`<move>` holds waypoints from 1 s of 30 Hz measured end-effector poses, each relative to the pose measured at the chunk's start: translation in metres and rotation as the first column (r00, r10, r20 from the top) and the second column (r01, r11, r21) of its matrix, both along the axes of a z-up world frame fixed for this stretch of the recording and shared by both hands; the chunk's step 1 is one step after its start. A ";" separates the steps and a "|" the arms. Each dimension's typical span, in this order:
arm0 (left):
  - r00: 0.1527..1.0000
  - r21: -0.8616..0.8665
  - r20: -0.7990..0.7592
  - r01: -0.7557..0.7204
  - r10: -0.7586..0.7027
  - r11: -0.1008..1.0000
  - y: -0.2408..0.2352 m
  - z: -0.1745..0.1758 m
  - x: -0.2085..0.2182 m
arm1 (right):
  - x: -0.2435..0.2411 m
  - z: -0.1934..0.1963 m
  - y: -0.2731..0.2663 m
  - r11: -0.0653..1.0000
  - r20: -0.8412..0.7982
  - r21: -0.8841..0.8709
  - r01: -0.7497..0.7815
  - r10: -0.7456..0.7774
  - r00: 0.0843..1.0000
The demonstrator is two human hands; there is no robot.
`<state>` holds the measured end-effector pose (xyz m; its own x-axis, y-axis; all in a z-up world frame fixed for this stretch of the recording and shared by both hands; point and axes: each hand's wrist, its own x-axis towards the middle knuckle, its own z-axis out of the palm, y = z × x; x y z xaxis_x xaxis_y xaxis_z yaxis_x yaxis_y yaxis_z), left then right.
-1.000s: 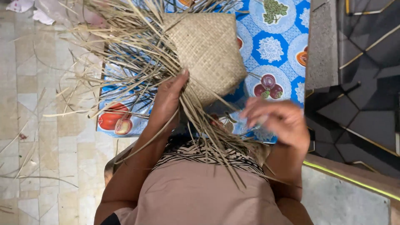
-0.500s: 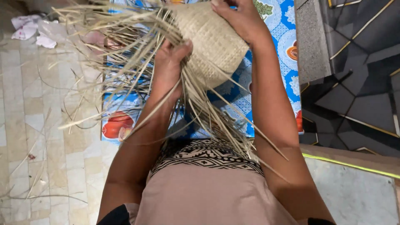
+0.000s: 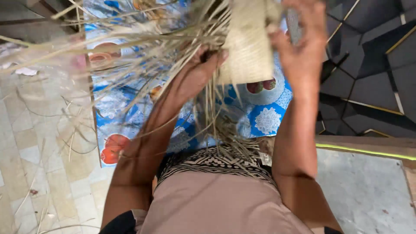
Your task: The person weaves dried plant fibers into a small basket by hand, repeatedly threading strands through the existing weave and tightening them to build up the basket's structure.
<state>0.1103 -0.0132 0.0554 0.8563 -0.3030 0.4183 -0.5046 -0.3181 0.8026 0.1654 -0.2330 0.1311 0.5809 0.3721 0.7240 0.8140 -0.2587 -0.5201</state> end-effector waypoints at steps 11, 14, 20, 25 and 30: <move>0.889 -0.569 -0.392 -0.437 0.238 0.697 -0.007 -0.064 0.006 | -0.087 -0.111 0.038 0.849 0.243 -0.466 -0.248 0.392 0.887; 0.910 -0.556 -0.375 -0.372 0.175 0.743 0.002 -0.043 -0.002 | -0.088 -0.129 0.012 0.795 0.196 -0.562 -0.228 0.396 0.897; 0.841 -0.558 -0.480 -0.513 0.250 0.652 -0.012 -0.023 -0.035 | -0.053 -0.129 -0.114 0.876 -0.389 -0.481 0.051 -0.265 0.882; 0.812 -0.656 -0.546 -0.569 0.209 0.496 -0.037 -0.086 -0.038 | -0.064 -0.060 -0.182 0.659 -0.379 -0.660 0.361 -0.706 0.598; 0.726 -0.665 -0.655 -0.686 0.211 0.296 -0.050 -0.103 -0.035 | -0.060 -0.023 -0.115 0.634 0.240 -0.421 0.649 -0.612 0.754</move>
<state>0.0751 -0.0630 -0.0474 0.8514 0.4810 -0.2091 -0.1051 0.5471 0.8305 0.1051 -0.3481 0.1082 0.7554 0.2233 0.6160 0.3910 -0.9081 -0.1502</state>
